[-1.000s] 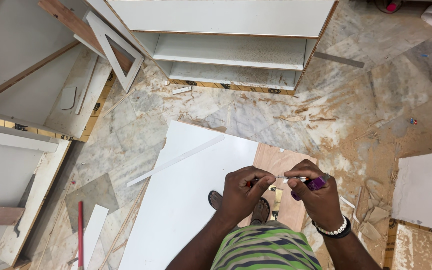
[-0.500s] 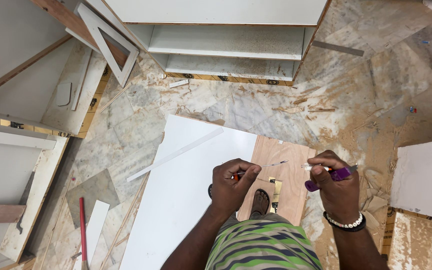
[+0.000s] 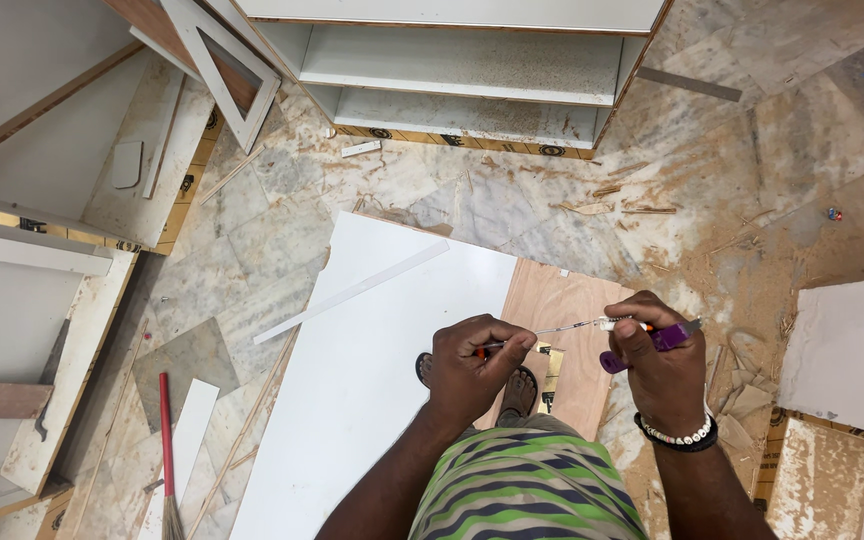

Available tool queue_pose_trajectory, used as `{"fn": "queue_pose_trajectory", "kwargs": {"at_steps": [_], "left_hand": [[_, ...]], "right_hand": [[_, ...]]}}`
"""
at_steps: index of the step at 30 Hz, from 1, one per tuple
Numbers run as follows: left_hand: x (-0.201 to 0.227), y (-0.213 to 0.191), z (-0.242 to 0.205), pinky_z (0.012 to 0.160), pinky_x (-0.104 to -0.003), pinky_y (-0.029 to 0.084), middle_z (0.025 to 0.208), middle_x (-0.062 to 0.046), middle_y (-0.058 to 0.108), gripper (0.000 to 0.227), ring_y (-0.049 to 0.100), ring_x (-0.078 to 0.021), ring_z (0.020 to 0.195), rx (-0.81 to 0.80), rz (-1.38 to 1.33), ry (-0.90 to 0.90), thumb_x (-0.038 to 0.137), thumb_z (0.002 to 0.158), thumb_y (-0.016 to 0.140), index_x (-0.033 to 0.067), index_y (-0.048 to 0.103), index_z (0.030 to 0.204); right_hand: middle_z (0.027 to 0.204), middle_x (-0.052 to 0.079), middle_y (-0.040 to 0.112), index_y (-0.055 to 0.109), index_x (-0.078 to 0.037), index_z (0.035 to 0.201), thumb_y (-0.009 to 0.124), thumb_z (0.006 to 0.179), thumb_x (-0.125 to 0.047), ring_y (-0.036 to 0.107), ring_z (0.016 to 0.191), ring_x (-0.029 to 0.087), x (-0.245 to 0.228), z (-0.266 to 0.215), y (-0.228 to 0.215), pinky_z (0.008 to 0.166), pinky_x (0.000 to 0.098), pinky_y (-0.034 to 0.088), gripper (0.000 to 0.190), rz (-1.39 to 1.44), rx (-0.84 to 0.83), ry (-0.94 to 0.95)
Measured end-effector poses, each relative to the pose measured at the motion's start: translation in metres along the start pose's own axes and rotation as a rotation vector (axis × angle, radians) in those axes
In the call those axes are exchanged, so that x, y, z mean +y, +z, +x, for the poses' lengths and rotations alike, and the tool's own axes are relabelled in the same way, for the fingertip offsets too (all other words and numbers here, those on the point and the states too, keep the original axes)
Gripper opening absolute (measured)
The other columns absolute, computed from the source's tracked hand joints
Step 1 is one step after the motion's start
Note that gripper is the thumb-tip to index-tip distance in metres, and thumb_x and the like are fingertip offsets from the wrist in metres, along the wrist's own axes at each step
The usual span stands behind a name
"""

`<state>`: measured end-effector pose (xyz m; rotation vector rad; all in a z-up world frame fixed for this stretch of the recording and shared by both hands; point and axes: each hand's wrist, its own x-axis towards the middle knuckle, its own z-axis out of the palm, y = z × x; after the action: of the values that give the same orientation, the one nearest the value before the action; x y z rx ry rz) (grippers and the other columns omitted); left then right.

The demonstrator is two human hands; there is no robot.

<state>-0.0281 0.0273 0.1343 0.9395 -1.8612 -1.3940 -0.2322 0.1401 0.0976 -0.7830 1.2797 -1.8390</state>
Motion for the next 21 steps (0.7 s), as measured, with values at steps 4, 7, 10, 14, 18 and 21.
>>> {"fn": "queue_pose_trajectory", "kwargs": {"at_steps": [4,7,10,14,18,21], "left_hand": [[0.000,0.000,-0.001,0.056,-0.024,0.049,0.075,-0.004,0.073,0.013,0.064,-0.0068,0.063,-0.004,-0.015,0.017,0.019,0.094,0.078,0.0060,0.079,0.093],[0.002,0.000,-0.001,0.057,-0.024,0.050,0.075,-0.004,0.073,0.013,0.065,-0.0072,0.064,-0.013,-0.019,0.009,0.019,0.094,0.079,0.0063,0.079,0.094],[0.004,0.001,0.000,0.056,-0.024,0.049,0.075,-0.004,0.073,0.012,0.065,-0.0075,0.063,-0.031,0.014,0.010,0.019,0.093,0.079,0.0069,0.080,0.095],[0.008,0.002,0.001,0.054,-0.025,0.048,0.073,-0.005,0.073,0.013,0.063,-0.0091,0.060,-0.075,0.029,-0.042,0.020,0.092,0.080,0.0071,0.081,0.094],[0.010,0.003,-0.001,0.060,-0.025,0.052,0.080,-0.004,0.075,0.013,0.068,-0.0090,0.068,-0.102,0.009,-0.013,0.020,0.093,0.078,0.0072,0.080,0.095],[0.009,0.004,-0.003,0.064,-0.026,0.054,0.082,-0.005,0.075,0.013,0.068,-0.0097,0.071,-0.114,-0.021,-0.025,0.020,0.094,0.078,0.0066,0.079,0.096]], "right_hand": [[0.093,0.005,0.061,0.071,0.002,0.110,0.072,0.100,-0.020,0.053,0.070,0.009,-0.001,-0.001,0.000,0.061,0.0254,0.043,0.024,-0.055,-0.017,-0.014],[0.091,0.004,0.061,0.072,0.001,0.110,0.072,0.099,-0.021,0.053,0.069,0.009,-0.004,0.000,0.002,0.060,0.0255,0.042,0.025,-0.128,-0.029,-0.018],[0.092,0.003,0.061,0.073,0.001,0.108,0.073,0.098,-0.023,0.053,0.071,0.009,-0.009,0.001,0.003,0.062,0.0249,0.043,0.026,-0.213,-0.042,-0.027],[0.090,0.003,0.063,0.074,0.000,0.103,0.074,0.096,-0.024,0.057,0.070,0.007,-0.011,-0.001,0.008,0.059,0.0233,0.046,0.025,-0.305,-0.074,0.018],[0.083,0.003,0.063,0.075,0.001,0.100,0.075,0.094,-0.021,0.056,0.061,0.007,-0.005,-0.006,0.018,0.052,0.0221,0.043,0.023,-0.264,-0.125,0.078],[0.083,0.003,0.062,0.075,0.001,0.099,0.076,0.093,-0.020,0.056,0.062,0.007,0.000,-0.009,0.025,0.052,0.0224,0.044,0.022,-0.240,-0.135,0.107]]}}
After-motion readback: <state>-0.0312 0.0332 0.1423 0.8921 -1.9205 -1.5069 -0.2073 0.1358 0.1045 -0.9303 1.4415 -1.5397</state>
